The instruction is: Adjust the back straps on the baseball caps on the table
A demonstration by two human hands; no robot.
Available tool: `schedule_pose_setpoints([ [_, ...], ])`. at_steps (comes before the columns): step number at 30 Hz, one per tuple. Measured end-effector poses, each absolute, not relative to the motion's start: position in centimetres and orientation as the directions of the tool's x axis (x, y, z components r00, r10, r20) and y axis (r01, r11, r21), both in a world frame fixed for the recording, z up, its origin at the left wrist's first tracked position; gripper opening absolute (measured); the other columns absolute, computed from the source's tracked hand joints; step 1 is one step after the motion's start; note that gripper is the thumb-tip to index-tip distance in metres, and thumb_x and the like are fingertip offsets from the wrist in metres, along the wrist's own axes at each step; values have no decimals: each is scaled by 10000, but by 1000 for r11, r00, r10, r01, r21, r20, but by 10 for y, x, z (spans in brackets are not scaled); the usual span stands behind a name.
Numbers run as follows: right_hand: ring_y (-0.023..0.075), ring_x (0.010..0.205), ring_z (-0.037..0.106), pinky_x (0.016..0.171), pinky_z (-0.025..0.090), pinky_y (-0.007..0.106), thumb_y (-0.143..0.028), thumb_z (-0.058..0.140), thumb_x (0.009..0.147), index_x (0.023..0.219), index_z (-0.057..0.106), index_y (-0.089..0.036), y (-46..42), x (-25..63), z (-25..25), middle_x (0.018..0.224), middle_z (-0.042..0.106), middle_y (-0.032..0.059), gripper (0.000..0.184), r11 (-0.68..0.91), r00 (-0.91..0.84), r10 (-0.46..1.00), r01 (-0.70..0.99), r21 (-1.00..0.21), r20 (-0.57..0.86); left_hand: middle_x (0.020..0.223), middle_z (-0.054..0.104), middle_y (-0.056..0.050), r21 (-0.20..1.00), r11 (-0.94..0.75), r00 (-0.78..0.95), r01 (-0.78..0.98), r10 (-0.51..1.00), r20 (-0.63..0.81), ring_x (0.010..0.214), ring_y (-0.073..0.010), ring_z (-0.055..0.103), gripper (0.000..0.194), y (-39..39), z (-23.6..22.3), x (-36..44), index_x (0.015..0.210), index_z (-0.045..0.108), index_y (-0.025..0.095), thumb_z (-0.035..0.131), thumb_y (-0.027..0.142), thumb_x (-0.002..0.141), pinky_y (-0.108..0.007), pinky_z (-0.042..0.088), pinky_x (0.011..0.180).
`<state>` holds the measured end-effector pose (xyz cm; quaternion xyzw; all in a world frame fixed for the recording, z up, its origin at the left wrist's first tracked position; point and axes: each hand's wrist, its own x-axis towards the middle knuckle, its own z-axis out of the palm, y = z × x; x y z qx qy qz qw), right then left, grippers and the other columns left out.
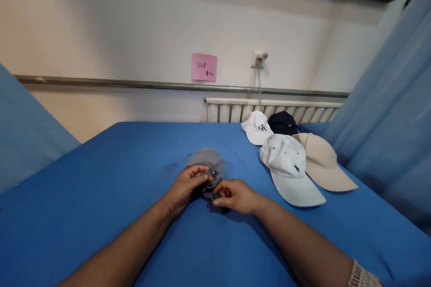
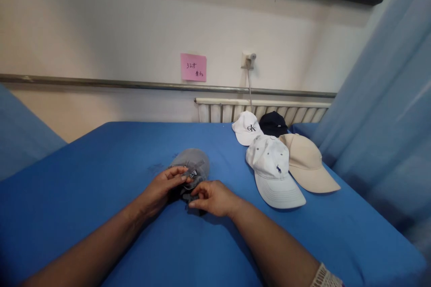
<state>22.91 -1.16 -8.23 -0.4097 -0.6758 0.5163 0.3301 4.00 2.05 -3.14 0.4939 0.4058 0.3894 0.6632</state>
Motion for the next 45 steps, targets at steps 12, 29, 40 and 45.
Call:
schedule_pose_setpoints([
  [12,130,644,553,563,320,242,-330,729,787,984,662,-207,-34,219,-49,735,648,-17,242,403,-461,885,684,-608,68,804,734,-31,970,217,379,-109,911,-161,710,-151,659,316,21,-33,41,919,652,175,819,268,667,-265,478,687],
  [29,226,840,641,698,443,301,-258,561,877,1013,645,-121,-43,211,-41,1001,677,136,210,533,-536,838,762,-367,105,799,734,-25,961,238,394,-141,904,-166,710,-144,654,294,22,-33,40,917,668,175,820,248,676,-258,467,700],
  [40,124,599,573,579,438,246,-277,625,842,976,551,-205,-27,231,-60,702,610,-24,169,354,-401,896,392,-849,189,787,729,-22,942,265,365,-207,914,-177,697,-136,657,265,26,-35,36,906,672,168,809,196,682,-253,488,709],
  [45,82,468,516,464,418,209,-372,713,761,836,504,-206,-13,236,-72,609,548,-77,278,71,-351,935,26,-997,57,788,740,-35,938,278,365,-205,911,-190,703,-146,672,276,25,-33,36,906,663,161,814,196,677,-261,494,724],
])
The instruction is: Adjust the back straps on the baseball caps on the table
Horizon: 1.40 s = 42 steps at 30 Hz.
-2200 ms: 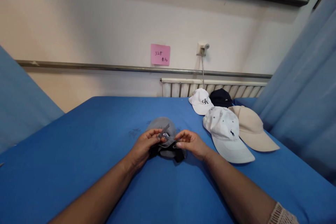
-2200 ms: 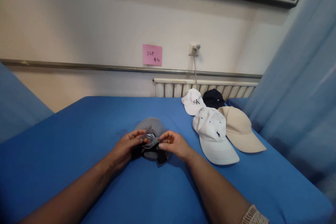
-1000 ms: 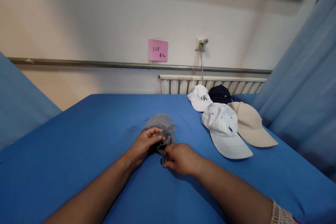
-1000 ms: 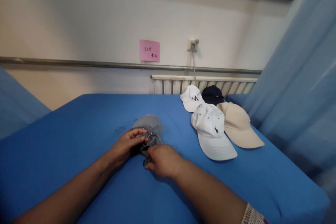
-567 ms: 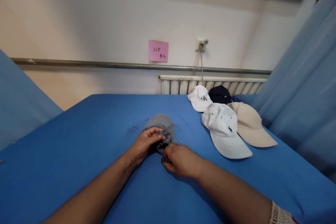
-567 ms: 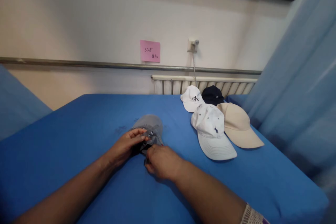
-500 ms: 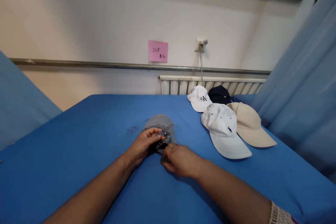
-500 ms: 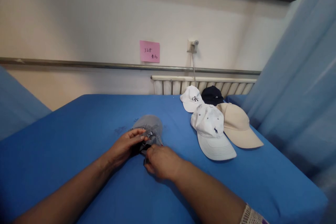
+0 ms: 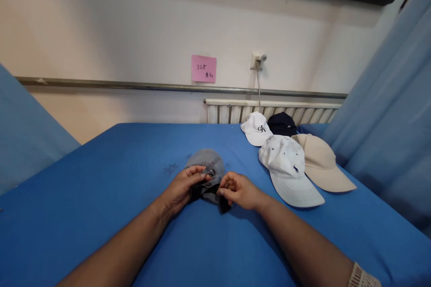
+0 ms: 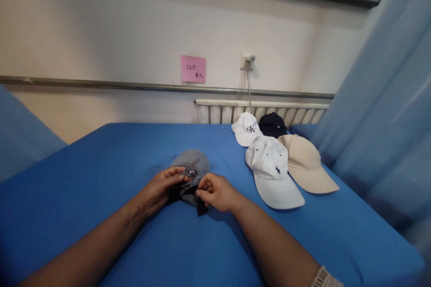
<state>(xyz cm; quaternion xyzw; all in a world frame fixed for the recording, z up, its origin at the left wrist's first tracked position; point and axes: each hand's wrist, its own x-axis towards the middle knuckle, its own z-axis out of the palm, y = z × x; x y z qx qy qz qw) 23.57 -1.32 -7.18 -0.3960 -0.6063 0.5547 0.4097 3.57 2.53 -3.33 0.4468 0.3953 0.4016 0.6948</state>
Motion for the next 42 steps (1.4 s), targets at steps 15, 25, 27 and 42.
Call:
schedule_pose_setpoints([
  [15,125,713,581,690,472,275,-384,797,641,854,601,-198,15,273,-74,846,677,12,344,245,-28,968,-73,-967,248,776,733,-31,930,313,375,-194,900,-224,693,-137,673,197,27,-29,33,844,644,161,767,181,692,-241,493,717],
  [25,158,783,604,778,477,324,-350,767,702,922,667,-204,-1,254,-63,920,701,45,283,310,-3,951,-57,-949,310,646,634,4,990,142,444,19,886,-136,565,-110,542,244,19,-27,40,728,600,170,728,375,759,-229,414,581],
  [27,167,814,618,794,484,331,-359,787,685,914,669,-208,-4,249,-59,938,711,49,299,308,2,951,-122,-944,310,614,611,12,992,126,437,26,891,-125,539,-103,514,278,18,-25,41,692,582,171,743,392,743,-227,395,561],
  [42,186,893,656,876,487,356,-284,804,675,912,681,-214,-14,232,-57,943,737,40,276,340,52,940,-237,-910,338,472,447,55,988,157,562,3,817,-131,490,-98,469,286,5,-23,45,732,635,147,685,423,789,-213,341,516],
])
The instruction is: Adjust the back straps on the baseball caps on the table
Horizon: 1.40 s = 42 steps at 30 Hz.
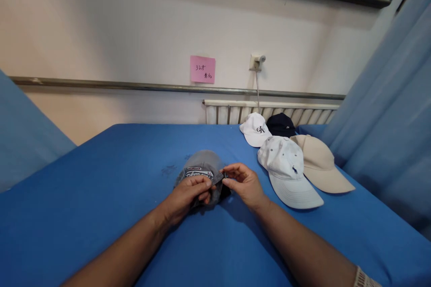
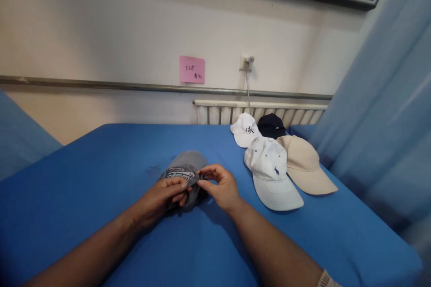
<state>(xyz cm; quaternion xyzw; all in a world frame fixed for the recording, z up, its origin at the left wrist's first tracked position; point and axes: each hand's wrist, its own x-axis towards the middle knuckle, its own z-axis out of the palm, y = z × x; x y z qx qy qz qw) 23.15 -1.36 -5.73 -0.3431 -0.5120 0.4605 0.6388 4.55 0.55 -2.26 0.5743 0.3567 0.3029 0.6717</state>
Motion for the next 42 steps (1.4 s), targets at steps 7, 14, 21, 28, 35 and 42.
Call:
schedule_pose_setpoints([
  [7,190,896,663,840,491,339,-251,783,705,931,684,-208,-18,230,-55,951,740,45,250,387,50,922,-101,-916,384,470,445,52,985,173,567,13,810,-149,463,-85,423,282,7,-24,44,734,635,140,681,412,792,-206,306,475],
  [14,190,905,666,843,502,338,-242,754,735,933,690,-205,-21,229,-54,953,741,45,211,439,22,898,-7,-898,439,437,383,67,982,186,598,33,784,-168,446,-91,424,256,7,-25,42,707,630,145,675,385,783,-204,297,457],
  [21,195,911,666,860,498,346,-230,752,738,945,697,-208,-22,229,-55,951,738,45,216,449,3,893,28,-893,449,503,482,42,979,202,575,-29,805,-149,485,-89,455,274,5,-24,45,672,586,151,714,380,750,-216,350,503],
  [28,195,900,669,852,508,344,-234,740,748,947,696,-208,-22,228,-56,947,739,44,206,463,9,885,73,-883,465,649,599,-8,993,115,533,10,840,-102,584,-101,509,310,4,-21,44,711,594,140,727,414,769,-228,368,564],
  [35,197,919,683,876,525,348,-236,724,778,1009,695,-220,-30,227,-53,978,740,36,233,517,-66,855,205,-831,515,619,586,-2,990,138,571,-4,814,-111,563,-103,509,310,3,-26,44,701,596,145,738,416,750,-234,375,551],
  [42,209,1002,673,918,515,372,-231,696,815,1207,611,-245,-32,228,-55,1079,724,40,402,557,-91,822,331,-762,562,619,574,5,997,68,529,29,845,-73,548,-89,480,326,1,-25,47,697,578,151,723,435,763,-215,352,511],
])
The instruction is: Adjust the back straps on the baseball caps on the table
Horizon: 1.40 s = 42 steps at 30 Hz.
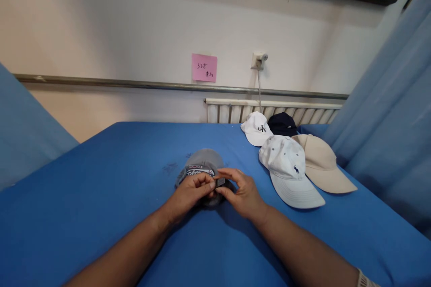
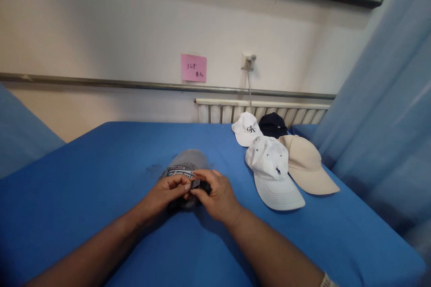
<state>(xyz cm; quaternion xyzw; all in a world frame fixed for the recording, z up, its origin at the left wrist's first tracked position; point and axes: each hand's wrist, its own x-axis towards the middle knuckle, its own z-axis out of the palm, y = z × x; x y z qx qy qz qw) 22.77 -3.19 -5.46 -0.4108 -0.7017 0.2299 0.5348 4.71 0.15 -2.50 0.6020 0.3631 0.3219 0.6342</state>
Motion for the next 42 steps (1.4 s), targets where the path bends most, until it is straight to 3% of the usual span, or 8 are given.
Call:
schedule_pose_setpoints([
  [7,231,1037,641,956,474,419,-207,655,838,1280,552,-261,-28,232,-54,1094,726,37,458,570,-100,790,486,-663,605,948,686,-40,985,-161,470,63,875,113,873,-183,639,320,0,-23,49,1023,628,198,738,345,761,-333,519,801],
  [12,247,1057,625,951,477,418,-189,633,830,1315,523,-237,-29,231,-56,1147,701,65,499,557,-132,791,557,-616,597,1231,656,-89,947,-288,534,143,828,172,1166,-253,588,366,-2,-21,48,1174,634,217,682,304,822,-432,435,1043],
  [20,283,1021,627,929,451,466,-145,620,814,1335,485,-172,-29,230,-57,1106,704,109,539,555,-209,758,705,-441,618,1119,686,-99,960,-253,494,117,854,164,1058,-241,632,327,-1,-28,52,1093,638,177,701,286,791,-417,487,973],
  [27,273,960,628,929,434,480,-110,560,837,1426,390,-164,-33,228,-53,1067,694,131,615,595,-312,728,729,-338,610,1039,702,-59,889,-394,466,232,847,254,992,-227,645,269,-6,-26,54,1049,649,198,673,236,784,-370,492,921],
  [31,276,1123,570,977,425,485,-114,515,834,1478,273,-156,-37,229,-52,1267,602,162,689,666,-380,704,645,-374,600,997,712,-43,814,-479,454,329,836,308,941,-218,650,216,-7,-23,53,1018,658,207,638,220,803,-349,483,886],
  [34,276,1207,516,1004,419,471,-109,497,806,1424,352,-151,-39,231,-49,1335,542,166,636,648,-287,719,607,-460,633,917,707,-26,760,-520,433,391,832,346,850,-203,643,164,-7,-22,52,958,655,210,645,235,797,-330,479,816],
  [39,178,740,589,712,482,318,-249,533,883,1046,595,-180,-39,231,-44,866,630,54,187,498,-29,816,541,-678,577,920,701,-39,686,-571,404,451,816,413,847,-209,632,171,-9,-20,50,965,650,213,651,263,802,-337,461,807],
  [42,130,599,532,577,418,254,-329,584,884,901,615,-201,-37,227,-46,718,594,-7,133,450,-47,879,414,-791,475,921,694,-41,641,-627,458,443,773,439,858,-205,627,148,-13,-18,50,972,649,217,620,262,833,-330,456,809],
])
